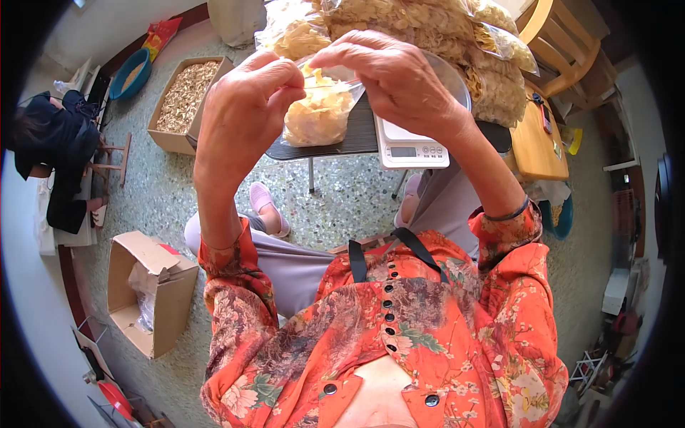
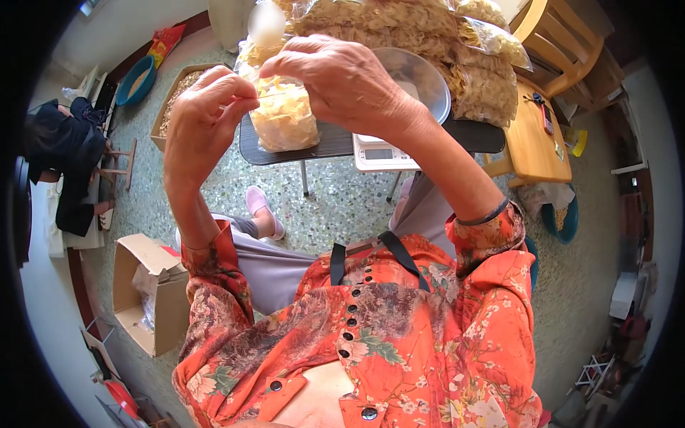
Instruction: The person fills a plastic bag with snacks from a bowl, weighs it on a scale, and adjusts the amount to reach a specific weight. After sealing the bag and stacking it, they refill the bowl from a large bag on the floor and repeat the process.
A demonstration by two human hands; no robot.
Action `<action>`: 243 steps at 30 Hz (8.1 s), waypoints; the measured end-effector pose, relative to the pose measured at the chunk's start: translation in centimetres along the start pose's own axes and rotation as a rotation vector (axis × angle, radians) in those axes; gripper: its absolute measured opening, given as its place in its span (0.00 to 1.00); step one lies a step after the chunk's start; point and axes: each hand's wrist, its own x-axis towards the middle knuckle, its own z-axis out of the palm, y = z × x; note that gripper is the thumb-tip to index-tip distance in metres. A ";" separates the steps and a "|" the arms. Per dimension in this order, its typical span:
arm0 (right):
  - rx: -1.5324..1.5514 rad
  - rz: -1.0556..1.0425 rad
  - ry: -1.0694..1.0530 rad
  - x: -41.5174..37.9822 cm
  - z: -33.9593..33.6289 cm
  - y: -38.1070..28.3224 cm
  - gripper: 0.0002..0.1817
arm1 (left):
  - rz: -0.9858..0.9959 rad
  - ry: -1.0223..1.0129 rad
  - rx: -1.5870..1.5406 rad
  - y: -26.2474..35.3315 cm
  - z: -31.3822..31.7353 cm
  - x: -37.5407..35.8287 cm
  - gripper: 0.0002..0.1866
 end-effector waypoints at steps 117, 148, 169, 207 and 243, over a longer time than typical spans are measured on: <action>0.060 0.002 0.066 1.1 0.1 2.6 0.10 | -0.021 0.078 -0.127 -0.1 1.3 0.3 0.04; -0.085 0.342 -0.451 -10.7 0.0 10.4 0.20 | -0.069 -0.025 -0.092 0.0 1.2 0.1 0.04; -0.240 0.607 -0.641 -10.4 -3.8 8.8 0.19 | -0.096 -0.050 -0.031 0.8 0.9 0.2 0.05; -0.191 0.659 -0.461 -9.0 -0.5 7.7 0.05 | -0.055 -0.051 -0.069 1.1 0.8 0.6 0.05; 0.032 0.120 -0.136 1.1 0.1 1.0 0.13 | -0.016 -0.049 -0.035 0.2 0.7 0.0 0.04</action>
